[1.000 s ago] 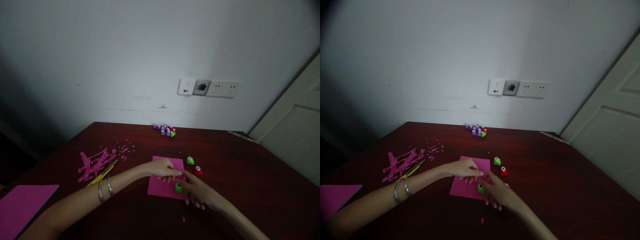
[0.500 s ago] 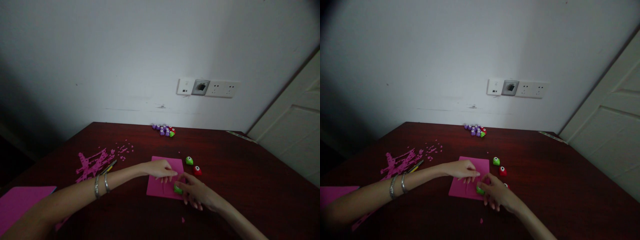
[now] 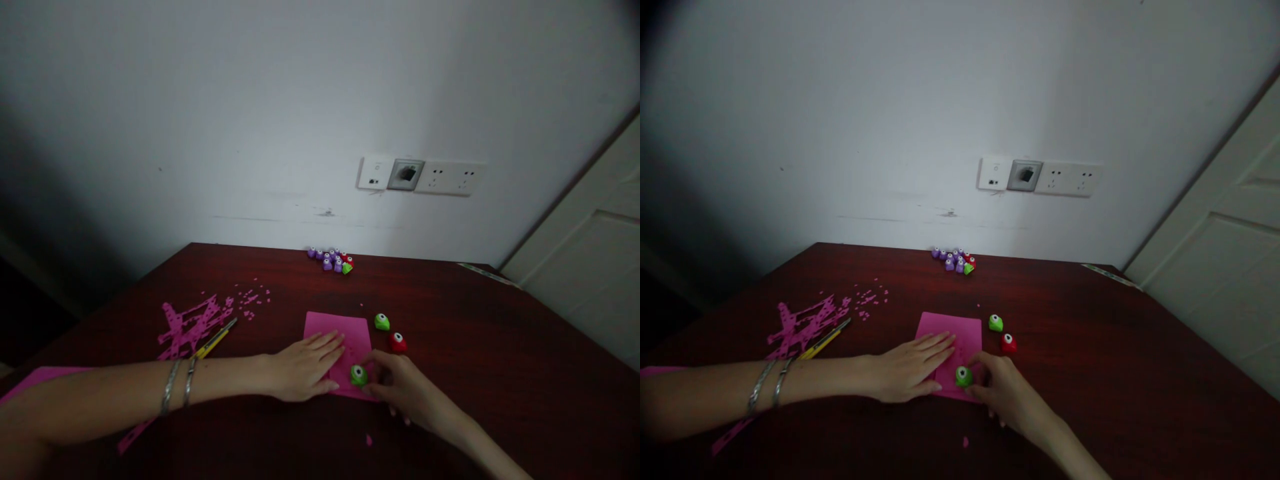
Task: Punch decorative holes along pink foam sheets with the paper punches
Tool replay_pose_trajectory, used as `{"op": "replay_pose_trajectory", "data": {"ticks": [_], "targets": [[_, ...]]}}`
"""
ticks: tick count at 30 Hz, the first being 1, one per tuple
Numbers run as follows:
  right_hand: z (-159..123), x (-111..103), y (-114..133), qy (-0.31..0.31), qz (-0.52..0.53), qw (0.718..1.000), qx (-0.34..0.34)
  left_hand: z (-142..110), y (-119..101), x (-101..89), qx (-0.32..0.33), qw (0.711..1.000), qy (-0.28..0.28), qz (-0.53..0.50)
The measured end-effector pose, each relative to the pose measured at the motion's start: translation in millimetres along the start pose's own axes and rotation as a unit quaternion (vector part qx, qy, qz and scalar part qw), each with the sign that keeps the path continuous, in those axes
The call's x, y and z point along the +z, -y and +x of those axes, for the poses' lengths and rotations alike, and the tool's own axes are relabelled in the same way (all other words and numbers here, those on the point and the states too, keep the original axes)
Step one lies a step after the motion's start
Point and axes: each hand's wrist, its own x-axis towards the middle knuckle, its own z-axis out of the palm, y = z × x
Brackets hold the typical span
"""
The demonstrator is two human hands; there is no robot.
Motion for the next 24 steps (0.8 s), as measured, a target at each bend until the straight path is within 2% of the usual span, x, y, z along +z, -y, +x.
{"op": "replay_pose_trajectory", "data": {"ticks": [24], "targets": [[-5, 2, 10, 0.009, -0.006, 1.0, -0.01, 7, 0, 6.6, 0.003, 1.0, -0.01, 0.019]]}}
